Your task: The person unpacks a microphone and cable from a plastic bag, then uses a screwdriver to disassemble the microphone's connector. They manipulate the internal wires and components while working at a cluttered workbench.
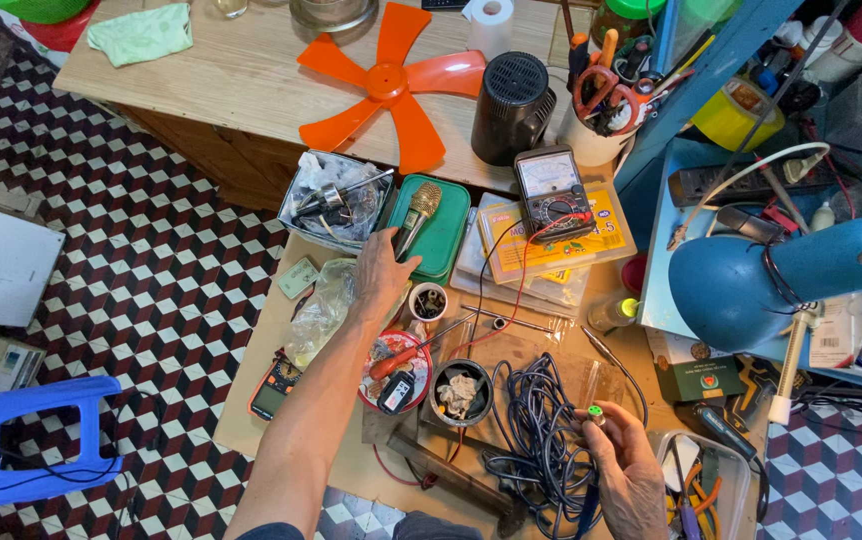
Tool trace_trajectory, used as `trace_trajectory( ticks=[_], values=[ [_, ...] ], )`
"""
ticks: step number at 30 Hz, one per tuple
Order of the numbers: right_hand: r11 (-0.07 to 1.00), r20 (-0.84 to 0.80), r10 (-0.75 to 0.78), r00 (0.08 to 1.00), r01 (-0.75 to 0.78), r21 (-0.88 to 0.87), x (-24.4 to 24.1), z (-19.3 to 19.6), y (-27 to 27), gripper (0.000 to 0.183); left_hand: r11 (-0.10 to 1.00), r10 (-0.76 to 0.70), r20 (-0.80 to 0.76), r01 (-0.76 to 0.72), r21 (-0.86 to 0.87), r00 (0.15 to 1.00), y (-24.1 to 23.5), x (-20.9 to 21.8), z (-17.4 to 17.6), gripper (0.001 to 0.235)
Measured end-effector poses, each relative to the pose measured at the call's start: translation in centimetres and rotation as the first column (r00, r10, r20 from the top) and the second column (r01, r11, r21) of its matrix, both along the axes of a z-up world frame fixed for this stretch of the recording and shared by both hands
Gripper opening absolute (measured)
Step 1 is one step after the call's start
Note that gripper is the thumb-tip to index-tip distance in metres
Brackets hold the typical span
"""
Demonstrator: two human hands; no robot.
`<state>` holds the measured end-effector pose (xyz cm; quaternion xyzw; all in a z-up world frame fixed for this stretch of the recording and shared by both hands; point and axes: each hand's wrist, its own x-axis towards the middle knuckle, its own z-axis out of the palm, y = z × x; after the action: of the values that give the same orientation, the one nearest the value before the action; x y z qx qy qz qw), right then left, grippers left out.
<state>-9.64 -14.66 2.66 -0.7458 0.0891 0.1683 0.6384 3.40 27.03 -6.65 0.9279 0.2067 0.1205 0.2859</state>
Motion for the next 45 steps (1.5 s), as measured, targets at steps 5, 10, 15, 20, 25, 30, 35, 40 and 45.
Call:
trace_trajectory(
  ticks=[5,10,15,20,25,30,35,40,45],
  values=[
    [1.000,0.069,-0.020,0.997,0.020,0.013,-0.7,0.6,-0.1,0.033,1.000,0.010,-0.015,-0.010,-0.022,1.000,-0.1,-0.5,-0.3,0.073],
    [0.993,0.059,-0.060,0.996,0.066,-0.094,-0.9,2.4,0.3,0.033,1.000,-0.011,0.032,0.010,0.016,0.999,-0.3,-1.1,0.3,0.073],
    [0.997,0.255,-0.076,0.964,0.072,0.024,-1.5,4.2,1.3,0.030,1.000,-0.022,0.168,0.022,0.006,0.986,-2.5,-2.5,3.8,0.058],
    [0.996,0.265,-0.087,0.960,0.084,0.024,-1.2,5.3,1.5,0.031,0.708,-0.262,0.092,0.256,-0.658,0.961,-13.0,-8.2,9.8,0.040],
    [0.995,0.308,-0.064,0.949,0.038,0.088,-0.2,5.6,1.7,0.034,0.178,-0.458,0.133,0.238,-0.955,0.879,-23.4,-12.5,13.9,0.050],
    [0.974,0.339,-0.007,0.941,0.084,-0.211,1.3,5.1,0.1,0.047,0.117,-0.400,0.204,0.271,-0.955,0.893,-25.9,-11.1,14.7,0.045],
    [0.935,0.528,0.072,0.846,0.127,-0.331,4.1,4.5,-1.1,0.050,0.444,-0.388,0.243,0.411,-0.796,0.889,-27.7,-8.4,14.1,0.038],
    [0.930,0.476,0.080,0.876,0.106,-0.351,7.4,3.1,-1.5,0.036,0.615,-0.362,0.357,0.508,-0.603,0.861,-28.7,-5.0,12.7,0.031],
    [0.930,0.405,0.032,0.914,0.122,-0.347,10.2,1.4,-1.7,0.026,0.676,-0.380,0.345,0.513,-0.530,0.858,-29.7,-2.6,11.7,0.029]
  ],
)
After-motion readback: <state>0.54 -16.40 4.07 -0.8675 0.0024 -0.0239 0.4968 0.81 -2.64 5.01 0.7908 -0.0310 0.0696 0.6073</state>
